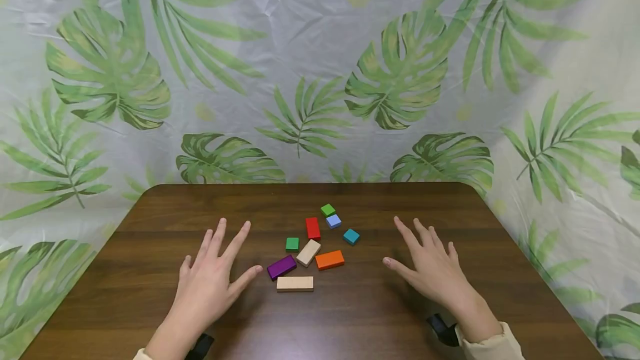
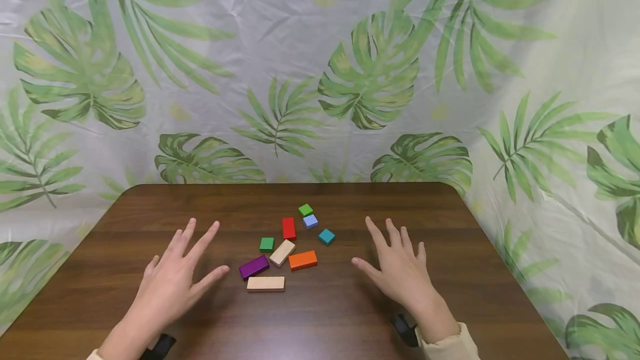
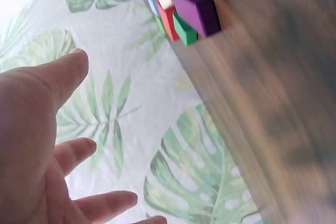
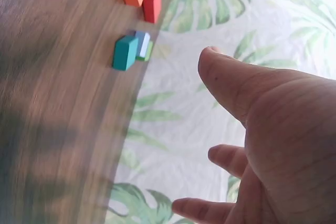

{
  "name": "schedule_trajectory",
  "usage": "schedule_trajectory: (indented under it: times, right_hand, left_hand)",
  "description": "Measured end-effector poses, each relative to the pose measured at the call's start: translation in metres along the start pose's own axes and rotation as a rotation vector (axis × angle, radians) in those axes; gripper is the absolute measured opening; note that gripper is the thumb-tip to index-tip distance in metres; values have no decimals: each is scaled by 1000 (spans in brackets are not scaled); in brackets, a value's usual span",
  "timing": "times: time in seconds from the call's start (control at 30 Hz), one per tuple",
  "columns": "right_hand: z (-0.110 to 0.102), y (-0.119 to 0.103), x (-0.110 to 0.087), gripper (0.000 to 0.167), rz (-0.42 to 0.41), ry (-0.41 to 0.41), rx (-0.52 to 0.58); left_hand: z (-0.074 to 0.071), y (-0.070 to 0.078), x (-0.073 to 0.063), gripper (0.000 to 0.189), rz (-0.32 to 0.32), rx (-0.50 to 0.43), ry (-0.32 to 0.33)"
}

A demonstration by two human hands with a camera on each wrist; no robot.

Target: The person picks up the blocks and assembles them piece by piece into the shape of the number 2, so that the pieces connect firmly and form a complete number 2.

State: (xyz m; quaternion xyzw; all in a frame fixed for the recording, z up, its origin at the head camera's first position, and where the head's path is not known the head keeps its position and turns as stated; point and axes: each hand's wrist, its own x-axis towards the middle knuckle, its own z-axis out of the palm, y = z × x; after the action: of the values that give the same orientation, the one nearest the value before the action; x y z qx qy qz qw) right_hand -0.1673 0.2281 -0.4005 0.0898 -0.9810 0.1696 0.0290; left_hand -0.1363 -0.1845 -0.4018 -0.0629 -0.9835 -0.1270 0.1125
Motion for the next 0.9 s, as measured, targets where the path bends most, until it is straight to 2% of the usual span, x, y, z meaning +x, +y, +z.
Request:
schedule_trajectory:
  times: [0.1,0.23,0.3,0.4,0.57,0.7,0.9]
  right_hand:
    - [3,-3,1,86,-40,20,-20]
    - [8,-7,4,79,-95,32,-13]
    - [10,-9,6,77,-115,27,4]
    - [13,-11,8,74,-131,-2,34]
    - [17,-15,13,67,-156,-60,109]
    - [22,-15,19,62,-198,-92,202]
    - [28,-15,29,56,-258,-138,310]
  left_hand:
    - [4,5,-4,85,32,-19,37]
    - [12,9,-7,80,99,-59,119]
    - [16,10,-8,76,113,-91,129]
    - [21,12,-9,67,87,-152,86]
    - [29,12,-9,51,40,-276,-51]
    - [39,11,-9,44,61,-372,-122]
    - [51,8,-7,39,111,-489,-150]
